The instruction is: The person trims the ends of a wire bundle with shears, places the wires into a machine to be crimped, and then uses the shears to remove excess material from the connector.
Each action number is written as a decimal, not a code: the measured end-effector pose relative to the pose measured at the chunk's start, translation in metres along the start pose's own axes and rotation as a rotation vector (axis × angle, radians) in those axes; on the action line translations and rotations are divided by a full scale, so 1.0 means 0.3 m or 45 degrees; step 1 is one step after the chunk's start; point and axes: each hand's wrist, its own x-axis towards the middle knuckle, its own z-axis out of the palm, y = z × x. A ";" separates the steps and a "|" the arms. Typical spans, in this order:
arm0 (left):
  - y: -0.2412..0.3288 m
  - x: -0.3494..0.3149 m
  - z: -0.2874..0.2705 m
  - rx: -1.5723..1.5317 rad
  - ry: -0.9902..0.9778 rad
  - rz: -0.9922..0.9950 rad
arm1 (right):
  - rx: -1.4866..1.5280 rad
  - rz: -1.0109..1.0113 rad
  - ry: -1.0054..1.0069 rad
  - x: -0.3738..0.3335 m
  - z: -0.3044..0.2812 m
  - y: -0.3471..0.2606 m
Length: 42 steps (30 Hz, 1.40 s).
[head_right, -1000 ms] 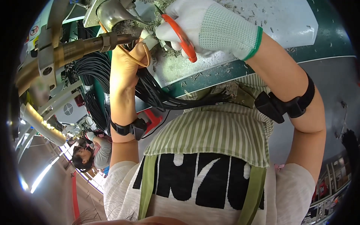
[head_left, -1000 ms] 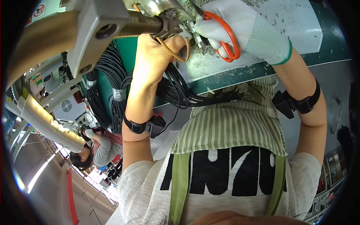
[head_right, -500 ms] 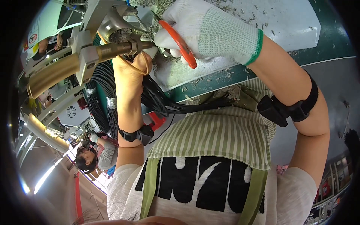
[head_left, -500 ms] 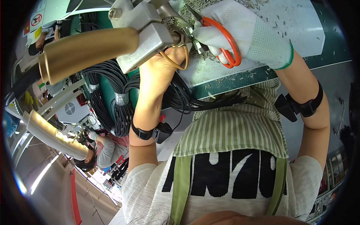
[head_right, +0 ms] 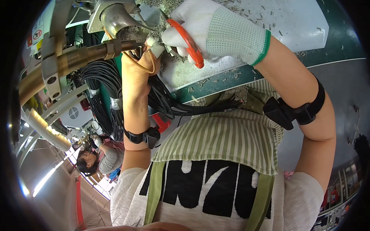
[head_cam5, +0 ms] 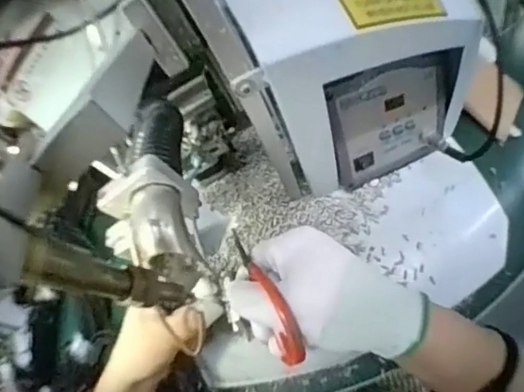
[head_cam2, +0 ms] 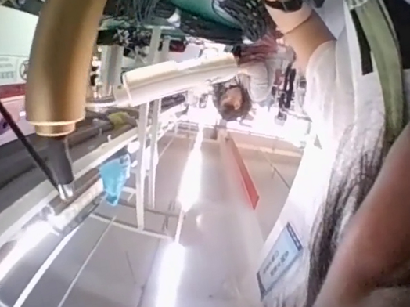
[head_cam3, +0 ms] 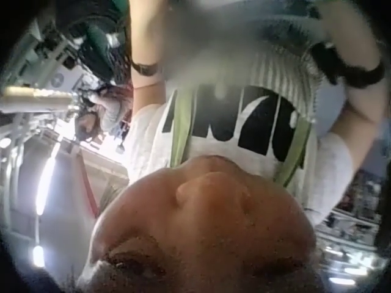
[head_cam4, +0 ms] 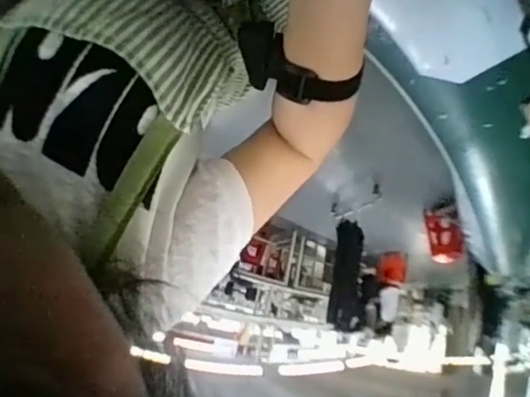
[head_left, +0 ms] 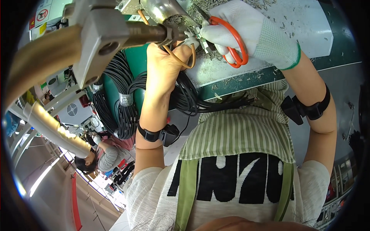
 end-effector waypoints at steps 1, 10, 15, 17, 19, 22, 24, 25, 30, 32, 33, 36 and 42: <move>0.007 -0.003 -0.007 -0.048 -0.026 -0.061 | -0.003 -0.002 0.001 -0.005 0.005 0.000; 0.005 -0.020 -0.011 -0.033 -0.058 -0.069 | 0.081 0.035 0.023 -0.023 0.031 0.000; -0.005 -0.008 -0.009 0.018 -0.043 0.020 | 0.079 -0.057 0.010 0.002 0.016 0.023; -0.018 0.000 -0.013 0.025 -0.039 0.027 | 0.087 -0.094 0.001 0.014 0.011 0.032; -0.030 0.005 -0.017 0.036 -0.034 0.050 | -0.025 -0.111 -0.002 0.018 0.004 0.024; -0.039 0.003 -0.016 0.021 -0.047 0.036 | -0.044 -0.077 -0.002 0.018 0.004 0.023; -0.040 -0.002 -0.008 0.013 -0.054 0.030 | 0.023 0.003 0.000 0.019 0.007 0.025; -0.035 -0.008 0.001 -0.025 -0.011 0.027 | 0.026 0.004 -0.002 0.020 0.005 0.026; -0.035 -0.006 0.015 -0.104 0.042 0.074 | -0.031 -0.055 -0.025 0.023 -0.006 0.025; -0.035 -0.002 0.013 -0.106 0.023 0.104 | -0.116 -0.072 0.000 0.019 -0.007 0.022; -0.033 -0.002 0.006 -0.071 0.002 0.084 | -0.118 -0.073 0.001 0.019 -0.008 0.025; -0.029 -0.004 -0.005 -0.001 -0.036 0.046 | -0.063 -0.204 -0.069 0.024 -0.011 0.044; -0.037 -0.017 -0.001 -0.145 -0.064 -0.041 | -0.107 -0.070 0.008 -0.002 0.011 0.018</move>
